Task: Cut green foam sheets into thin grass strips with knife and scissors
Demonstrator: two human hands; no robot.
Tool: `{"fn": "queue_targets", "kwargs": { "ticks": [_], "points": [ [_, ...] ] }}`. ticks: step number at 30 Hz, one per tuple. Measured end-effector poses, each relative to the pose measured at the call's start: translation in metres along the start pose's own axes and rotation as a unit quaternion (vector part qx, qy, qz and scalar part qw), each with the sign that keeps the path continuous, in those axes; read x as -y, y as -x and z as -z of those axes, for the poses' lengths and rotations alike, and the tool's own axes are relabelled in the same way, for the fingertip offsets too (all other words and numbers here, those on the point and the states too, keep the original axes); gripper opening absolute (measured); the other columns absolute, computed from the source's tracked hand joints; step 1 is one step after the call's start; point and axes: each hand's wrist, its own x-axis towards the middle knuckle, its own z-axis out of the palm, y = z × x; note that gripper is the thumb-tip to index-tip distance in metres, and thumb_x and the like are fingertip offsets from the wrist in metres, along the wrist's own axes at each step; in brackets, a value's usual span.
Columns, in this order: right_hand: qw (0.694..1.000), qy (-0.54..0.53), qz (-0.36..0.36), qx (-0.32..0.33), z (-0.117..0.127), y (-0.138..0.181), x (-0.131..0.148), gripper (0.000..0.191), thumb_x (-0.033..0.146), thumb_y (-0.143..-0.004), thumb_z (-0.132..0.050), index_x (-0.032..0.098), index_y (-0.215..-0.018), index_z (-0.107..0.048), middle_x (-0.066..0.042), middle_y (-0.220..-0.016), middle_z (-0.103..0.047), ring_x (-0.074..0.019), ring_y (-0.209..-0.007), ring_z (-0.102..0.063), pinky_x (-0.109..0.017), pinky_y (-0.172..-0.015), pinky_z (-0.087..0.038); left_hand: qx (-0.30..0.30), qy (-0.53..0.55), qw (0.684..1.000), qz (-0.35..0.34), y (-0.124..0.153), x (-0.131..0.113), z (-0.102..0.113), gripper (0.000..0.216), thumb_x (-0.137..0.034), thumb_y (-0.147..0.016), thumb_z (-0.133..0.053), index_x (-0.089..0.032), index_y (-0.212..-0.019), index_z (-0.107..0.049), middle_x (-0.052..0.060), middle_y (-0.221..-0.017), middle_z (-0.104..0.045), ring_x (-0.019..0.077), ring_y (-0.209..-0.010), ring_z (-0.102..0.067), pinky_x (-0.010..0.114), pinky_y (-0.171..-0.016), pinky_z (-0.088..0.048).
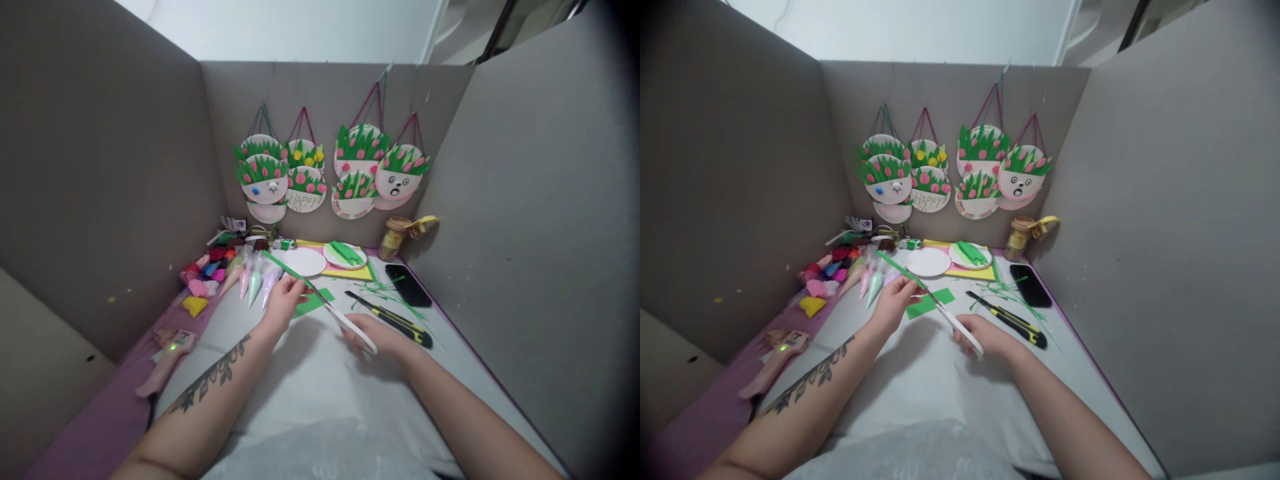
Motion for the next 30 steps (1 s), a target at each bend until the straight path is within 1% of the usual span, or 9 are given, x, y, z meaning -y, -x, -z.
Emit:
{"fn": "queue_targets", "kwargs": {
  "ticks": [4,9,16,24,30],
  "points": [
    [1.000,-0.021,0.003,0.004,-0.001,-0.002,-0.005,0.014,0.016,-0.058,-0.051,0.018,-0.072,-0.050,0.004,-0.061,-0.053,-0.0080,-0.049,-0.049,-0.019,-0.046,-0.041,0.004,-0.016,1.000,-0.005,0.000,0.001,0.000,0.024,-0.038,-0.073,-0.063,-0.016,-0.072,-0.054,0.003,-0.075,-0.066,0.0175,-0.076,-0.067,0.027,-0.064,-0.051],
    [0.999,-0.042,0.003,0.019,-0.003,-0.005,-0.008,0.020,0.015,-0.054,-0.050,0.018,-0.073,-0.050,0.004,-0.061,-0.053,-0.0084,-0.050,-0.049,-0.019,-0.047,-0.041,0.027,-0.036,0.999,-0.008,0.003,0.000,-0.001,0.021,-0.037,-0.074,-0.061,-0.016,-0.072,-0.054,0.002,-0.073,-0.065,0.0176,-0.076,-0.067,0.026,-0.064,-0.051],
    [1.000,-0.015,0.014,0.010,-0.002,-0.004,-0.003,0.017,0.015,-0.055,-0.050,0.018,-0.072,-0.050,0.004,-0.061,-0.054,-0.0084,-0.051,-0.049,-0.018,-0.046,-0.039,0.034,-0.030,0.999,-0.001,0.004,-0.003,-0.001,0.023,-0.038,-0.073,-0.063,-0.016,-0.072,-0.054,0.003,-0.074,-0.066,0.0190,-0.079,-0.067,0.028,-0.065,-0.052],
    [1.000,-0.017,0.008,0.004,-0.001,-0.004,-0.005,0.012,0.015,-0.058,-0.053,0.018,-0.070,-0.049,0.004,-0.059,-0.052,-0.0087,-0.048,-0.048,-0.019,-0.045,-0.038,0.035,-0.027,0.999,0.007,0.004,-0.003,-0.002,0.023,-0.038,-0.073,-0.063,-0.017,-0.071,-0.054,0.003,-0.077,-0.067,0.0182,-0.077,-0.067,0.029,-0.067,-0.053],
    [1.000,-0.005,-0.010,-0.011,-0.002,0.002,0.003,0.009,0.019,-0.061,-0.054,0.019,-0.068,-0.048,0.005,-0.055,-0.050,-0.0081,-0.045,-0.046,-0.018,-0.041,-0.035,0.038,-0.029,0.999,0.013,0.002,-0.003,0.001,0.026,-0.040,-0.073,-0.065,-0.017,-0.072,-0.054,0.005,-0.077,-0.068,0.0198,-0.080,-0.068,0.029,-0.067,-0.052]
  ]
}}
